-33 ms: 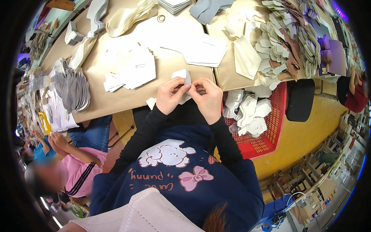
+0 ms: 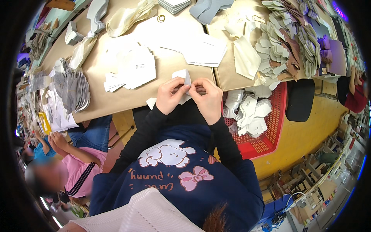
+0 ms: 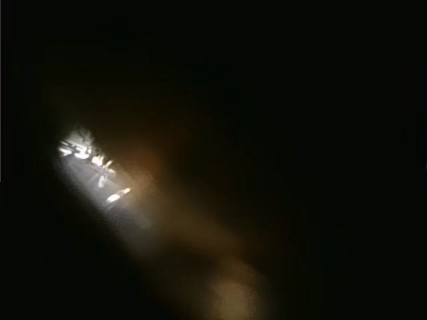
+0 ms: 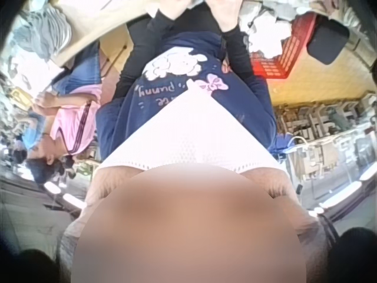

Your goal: The person folds small white fabric pieces by hand at a cluttered worktable. They repeatedly pick up pieces, fold them, and place them into a growing stack while occasionally shifting other fabric piles on the table.

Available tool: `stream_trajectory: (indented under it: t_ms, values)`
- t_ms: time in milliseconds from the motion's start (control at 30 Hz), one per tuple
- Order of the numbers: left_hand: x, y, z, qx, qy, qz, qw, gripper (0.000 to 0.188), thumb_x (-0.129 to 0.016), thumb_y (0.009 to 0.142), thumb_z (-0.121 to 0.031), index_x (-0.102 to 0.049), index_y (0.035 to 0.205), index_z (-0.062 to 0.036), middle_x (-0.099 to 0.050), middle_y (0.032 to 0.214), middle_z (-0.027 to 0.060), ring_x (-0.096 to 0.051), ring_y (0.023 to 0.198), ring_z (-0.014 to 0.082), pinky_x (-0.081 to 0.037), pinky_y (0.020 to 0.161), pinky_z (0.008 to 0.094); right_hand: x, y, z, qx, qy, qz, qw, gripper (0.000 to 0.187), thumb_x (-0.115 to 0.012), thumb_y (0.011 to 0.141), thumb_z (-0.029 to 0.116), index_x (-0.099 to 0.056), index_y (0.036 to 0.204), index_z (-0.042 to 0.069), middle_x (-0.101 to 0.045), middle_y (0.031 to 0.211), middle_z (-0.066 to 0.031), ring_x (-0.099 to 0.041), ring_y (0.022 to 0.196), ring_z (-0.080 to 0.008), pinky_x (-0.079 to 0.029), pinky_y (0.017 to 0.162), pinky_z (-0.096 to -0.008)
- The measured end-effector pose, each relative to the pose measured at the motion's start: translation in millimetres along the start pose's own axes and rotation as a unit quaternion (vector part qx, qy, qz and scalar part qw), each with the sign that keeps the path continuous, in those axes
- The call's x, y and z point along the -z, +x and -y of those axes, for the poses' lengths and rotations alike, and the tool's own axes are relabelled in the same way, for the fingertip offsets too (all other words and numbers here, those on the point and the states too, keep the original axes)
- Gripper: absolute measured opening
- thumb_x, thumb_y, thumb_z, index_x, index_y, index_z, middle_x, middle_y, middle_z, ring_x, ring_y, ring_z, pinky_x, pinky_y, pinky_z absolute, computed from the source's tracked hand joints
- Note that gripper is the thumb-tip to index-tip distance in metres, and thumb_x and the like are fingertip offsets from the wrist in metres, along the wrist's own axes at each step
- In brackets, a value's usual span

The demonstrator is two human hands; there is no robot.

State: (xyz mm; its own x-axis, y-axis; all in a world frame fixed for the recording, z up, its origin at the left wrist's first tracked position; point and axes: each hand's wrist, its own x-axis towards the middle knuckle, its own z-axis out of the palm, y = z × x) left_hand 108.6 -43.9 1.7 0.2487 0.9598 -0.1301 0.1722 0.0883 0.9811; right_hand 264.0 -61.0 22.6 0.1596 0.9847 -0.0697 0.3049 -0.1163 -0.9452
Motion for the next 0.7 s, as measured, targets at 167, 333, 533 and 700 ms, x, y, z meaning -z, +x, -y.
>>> stream_trajectory:
  t_ms: [167,333,533,700]
  values:
    - [2,-1,0,0.014,-0.036,0.008,0.999,0.013,-0.066,0.095,-0.007,-0.067,0.1,0.0056,-0.065,0.089,0.0073,-0.065,0.078,0.0118,-0.053,0.069,0.0261,5,-2,1,-0.022,0.072,0.018,0.997,0.006,-0.069,0.088,-0.003,-0.07,0.093,-0.005,-0.073,0.091,-0.0085,-0.07,0.075,-0.0127,-0.056,0.067,-0.0242]
    - [4,4,3,0.013,-0.034,0.014,0.999,0.013,-0.066,0.095,-0.006,-0.066,0.101,0.0057,-0.065,0.091,0.007,-0.066,0.08,0.0121,-0.054,0.071,0.0262,1,1,5,0.089,-0.073,-0.013,0.993,0.006,-0.07,0.087,-0.004,-0.071,0.093,-0.004,-0.073,0.091,-0.0097,-0.07,0.073,-0.0131,-0.055,0.065,-0.0243]
    - [4,2,5,0.004,-0.07,0.004,0.998,0.014,-0.069,0.092,-0.01,-0.066,0.095,0.0028,-0.066,0.086,0.0098,-0.064,0.073,0.0141,-0.053,0.067,0.0277,-5,-3,4,0.079,-0.058,-0.03,0.995,0.006,-0.071,0.086,-0.002,-0.07,0.092,-0.003,-0.072,0.083,-0.0074,-0.069,0.069,-0.0128,-0.055,0.064,-0.0257]
    - [15,-12,9,0.056,-0.201,0.026,0.978,0.011,-0.065,0.092,-0.004,-0.062,0.099,0.0044,-0.064,0.088,0.0065,-0.063,0.077,0.0126,-0.053,0.073,0.027,-1,-5,-2,-0.116,0.131,0.005,0.984,0.01,-0.067,0.091,0.0,-0.067,0.099,-0.007,-0.071,0.088,-0.0083,-0.07,0.077,-0.0132,-0.056,0.072,-0.0253]
